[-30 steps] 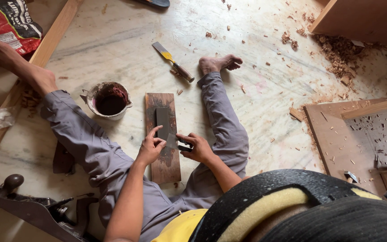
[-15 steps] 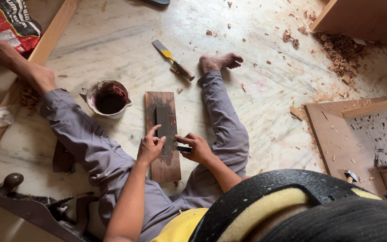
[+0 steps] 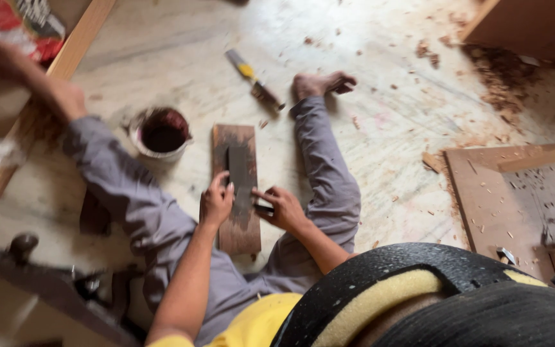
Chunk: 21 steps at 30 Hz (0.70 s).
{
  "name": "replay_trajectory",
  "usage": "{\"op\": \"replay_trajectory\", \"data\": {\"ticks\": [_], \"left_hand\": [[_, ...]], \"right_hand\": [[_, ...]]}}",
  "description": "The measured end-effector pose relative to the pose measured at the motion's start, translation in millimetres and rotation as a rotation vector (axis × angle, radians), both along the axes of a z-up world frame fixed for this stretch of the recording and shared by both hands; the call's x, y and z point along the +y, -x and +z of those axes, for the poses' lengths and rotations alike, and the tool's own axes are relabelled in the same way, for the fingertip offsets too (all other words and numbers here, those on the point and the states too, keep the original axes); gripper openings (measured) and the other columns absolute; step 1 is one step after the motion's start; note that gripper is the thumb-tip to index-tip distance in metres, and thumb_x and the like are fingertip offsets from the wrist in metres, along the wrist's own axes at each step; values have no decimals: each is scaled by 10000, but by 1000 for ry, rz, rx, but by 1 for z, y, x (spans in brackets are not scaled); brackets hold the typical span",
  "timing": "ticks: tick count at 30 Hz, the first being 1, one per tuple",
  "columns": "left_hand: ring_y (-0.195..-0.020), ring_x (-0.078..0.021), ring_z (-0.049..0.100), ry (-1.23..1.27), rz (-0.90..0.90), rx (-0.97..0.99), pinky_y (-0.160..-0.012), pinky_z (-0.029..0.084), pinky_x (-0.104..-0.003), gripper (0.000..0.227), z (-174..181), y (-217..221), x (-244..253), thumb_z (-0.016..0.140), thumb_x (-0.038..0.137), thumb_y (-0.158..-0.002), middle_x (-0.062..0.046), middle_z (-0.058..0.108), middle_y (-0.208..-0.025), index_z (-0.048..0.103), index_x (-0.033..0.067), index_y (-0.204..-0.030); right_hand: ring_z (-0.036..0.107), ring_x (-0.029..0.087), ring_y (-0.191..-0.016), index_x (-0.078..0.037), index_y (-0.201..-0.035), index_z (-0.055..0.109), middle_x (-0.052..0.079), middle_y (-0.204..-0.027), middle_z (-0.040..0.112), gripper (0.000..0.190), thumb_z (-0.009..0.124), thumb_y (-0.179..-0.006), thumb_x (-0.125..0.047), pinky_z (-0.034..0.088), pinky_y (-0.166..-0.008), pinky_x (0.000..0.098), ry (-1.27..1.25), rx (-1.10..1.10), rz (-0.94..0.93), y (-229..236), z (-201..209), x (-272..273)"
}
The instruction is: Sharpening a small metal blade on a whetstone.
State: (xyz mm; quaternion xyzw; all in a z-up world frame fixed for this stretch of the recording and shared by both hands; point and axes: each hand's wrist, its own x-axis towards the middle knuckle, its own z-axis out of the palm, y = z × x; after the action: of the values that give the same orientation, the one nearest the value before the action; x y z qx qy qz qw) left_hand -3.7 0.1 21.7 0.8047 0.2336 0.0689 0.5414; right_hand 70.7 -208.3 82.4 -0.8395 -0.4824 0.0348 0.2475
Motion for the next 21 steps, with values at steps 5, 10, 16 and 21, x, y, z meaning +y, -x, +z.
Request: {"op": "replay_trajectory", "data": {"ticks": [5,10,16,21], "left_hand": [[-1031,-357,681,-292,27,-226,-887,557,-435,365,-7,10,-24,637,144,-910,-172,706,-1149,650,57,-1264],[-1069,-345,698,-475,-201,-110,-1025,490,-555,517,-15,22,-54,579,40,-829,-127,583,-1412,596,52,-1345],[-979,-451,684,-316,-409,307,-905,521,-591,876,15,-18,-43,637,-1,-742,-82,173,-1695,303,17,-1552],[-989,-465,681,-400,-237,87,-871,547,-566,850,-29,-62,-34,716,25,-718,-151,202,-1665,367,-37,-1490]], "right_hand": [[606,316,-818,-232,-1349,689,112,-919,622,489,784,-878,-320,507,-717,444,187,-76,-67,-17,-17,15],[596,323,-870,-256,-1410,624,121,-976,609,589,743,-843,-361,505,-735,444,314,-139,-15,-26,-22,26],[581,335,-835,-324,-1484,544,166,-968,597,596,684,-906,-357,464,-672,467,560,-202,-73,-62,-27,57],[596,349,-824,-328,-1472,517,178,-948,613,523,624,-960,-315,467,-683,489,458,-338,-104,-92,-50,68]]}}
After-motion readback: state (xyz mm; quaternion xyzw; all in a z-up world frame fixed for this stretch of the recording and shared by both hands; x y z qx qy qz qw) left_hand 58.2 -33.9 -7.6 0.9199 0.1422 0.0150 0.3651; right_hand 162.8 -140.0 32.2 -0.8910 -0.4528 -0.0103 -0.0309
